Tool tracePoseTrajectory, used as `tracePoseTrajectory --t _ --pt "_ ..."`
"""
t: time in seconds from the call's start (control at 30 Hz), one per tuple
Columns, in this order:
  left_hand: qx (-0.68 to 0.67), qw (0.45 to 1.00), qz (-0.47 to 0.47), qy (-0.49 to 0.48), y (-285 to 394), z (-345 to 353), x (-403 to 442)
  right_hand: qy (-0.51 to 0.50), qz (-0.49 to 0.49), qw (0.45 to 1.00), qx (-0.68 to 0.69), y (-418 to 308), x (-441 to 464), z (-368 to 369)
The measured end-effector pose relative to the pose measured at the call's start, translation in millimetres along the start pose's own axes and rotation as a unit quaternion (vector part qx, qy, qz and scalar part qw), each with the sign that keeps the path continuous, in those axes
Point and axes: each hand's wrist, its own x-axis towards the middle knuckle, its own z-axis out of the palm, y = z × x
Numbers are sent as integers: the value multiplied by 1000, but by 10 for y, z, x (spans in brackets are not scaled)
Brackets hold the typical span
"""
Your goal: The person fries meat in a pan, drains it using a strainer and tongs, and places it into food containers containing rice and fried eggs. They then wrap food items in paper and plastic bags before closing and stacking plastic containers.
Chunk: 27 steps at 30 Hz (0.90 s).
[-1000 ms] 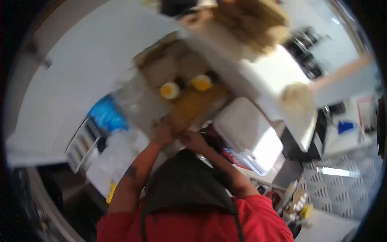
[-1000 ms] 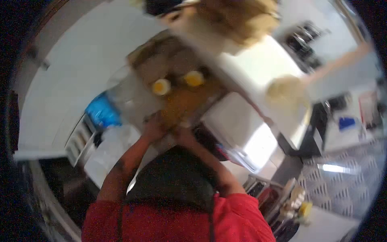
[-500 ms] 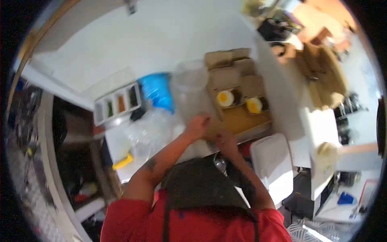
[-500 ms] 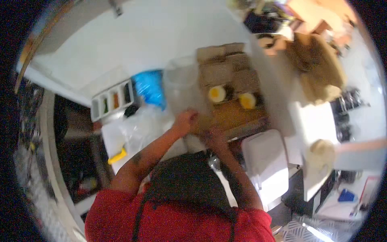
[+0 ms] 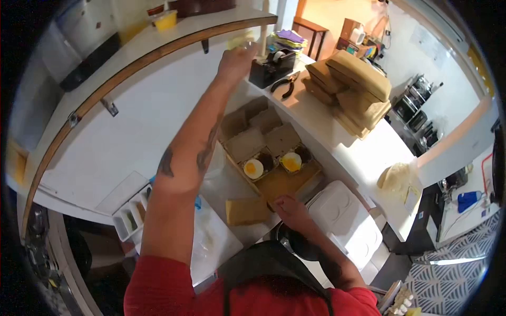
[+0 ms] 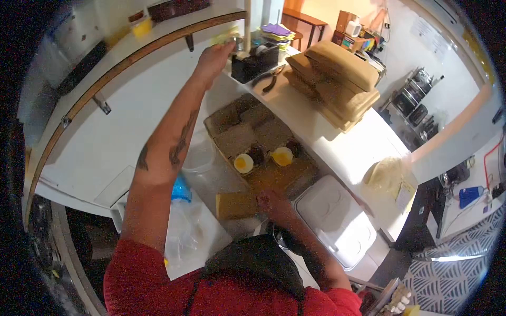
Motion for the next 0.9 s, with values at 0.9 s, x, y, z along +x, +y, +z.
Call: tracePoseTrajectory --t 0.9 --pt "515 788 173 289 -349 131 -249 142 302 921 202 609 -1836 220"
